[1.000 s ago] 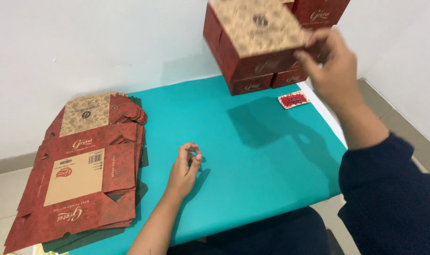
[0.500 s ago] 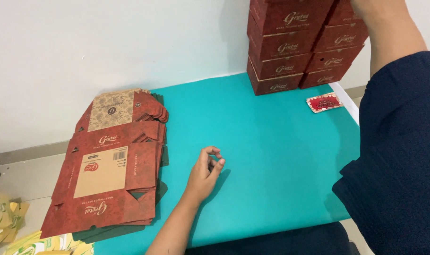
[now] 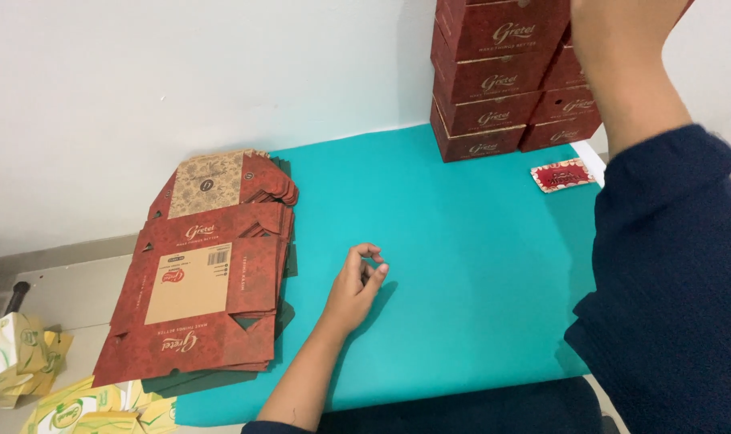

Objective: Folding flat cardboard templates into boxes, placing a small card inside, and stacking the finished boxes.

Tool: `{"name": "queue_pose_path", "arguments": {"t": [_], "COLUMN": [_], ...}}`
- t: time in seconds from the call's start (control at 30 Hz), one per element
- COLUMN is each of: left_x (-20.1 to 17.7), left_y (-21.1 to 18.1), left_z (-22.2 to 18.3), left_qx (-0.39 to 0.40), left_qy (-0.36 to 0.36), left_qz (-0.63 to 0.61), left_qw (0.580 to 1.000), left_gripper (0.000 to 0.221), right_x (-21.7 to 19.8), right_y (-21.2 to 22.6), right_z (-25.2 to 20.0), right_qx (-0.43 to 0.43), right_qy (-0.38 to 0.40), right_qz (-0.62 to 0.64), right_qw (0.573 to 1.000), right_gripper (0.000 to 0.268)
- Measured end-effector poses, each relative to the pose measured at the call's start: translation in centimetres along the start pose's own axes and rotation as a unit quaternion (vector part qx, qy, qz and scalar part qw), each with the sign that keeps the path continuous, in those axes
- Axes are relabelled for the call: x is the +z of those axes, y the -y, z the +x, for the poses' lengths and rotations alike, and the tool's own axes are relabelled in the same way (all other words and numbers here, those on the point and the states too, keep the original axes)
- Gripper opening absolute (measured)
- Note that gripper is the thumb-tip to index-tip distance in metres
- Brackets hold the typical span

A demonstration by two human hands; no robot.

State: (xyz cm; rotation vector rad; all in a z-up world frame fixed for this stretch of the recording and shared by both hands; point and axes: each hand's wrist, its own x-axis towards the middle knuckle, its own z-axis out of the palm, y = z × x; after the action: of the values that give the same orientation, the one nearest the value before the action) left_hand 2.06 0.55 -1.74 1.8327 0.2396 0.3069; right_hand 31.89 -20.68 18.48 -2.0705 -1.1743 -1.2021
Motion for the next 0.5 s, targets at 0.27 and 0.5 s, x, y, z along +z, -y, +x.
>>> {"name": "queue_pose_path", "arguments": {"t": [0.27,0.5], "left_x": [0.1,-2.3], "left_y": [-0.7,-8.6], "left_z": [-0.7,-8.4], "left_qx": [-0.008,0.123], "left_qy": [0.008,0.121], "left_qz": [0.064,0.341], "left_qw": [0.998,0.924], "left_gripper": [0.026,0.042], "right_x": [-3.6,-2.7], "right_y": [15.0,19.4], "right_z": [-12.4,-23.3], "right_qx": [0.107,0.133], "right_qy": [0.259,0.38], "right_qz": [0.104,0.066], "right_qw": [0.954,0.913], "right_gripper": [0.033,0.031]}}
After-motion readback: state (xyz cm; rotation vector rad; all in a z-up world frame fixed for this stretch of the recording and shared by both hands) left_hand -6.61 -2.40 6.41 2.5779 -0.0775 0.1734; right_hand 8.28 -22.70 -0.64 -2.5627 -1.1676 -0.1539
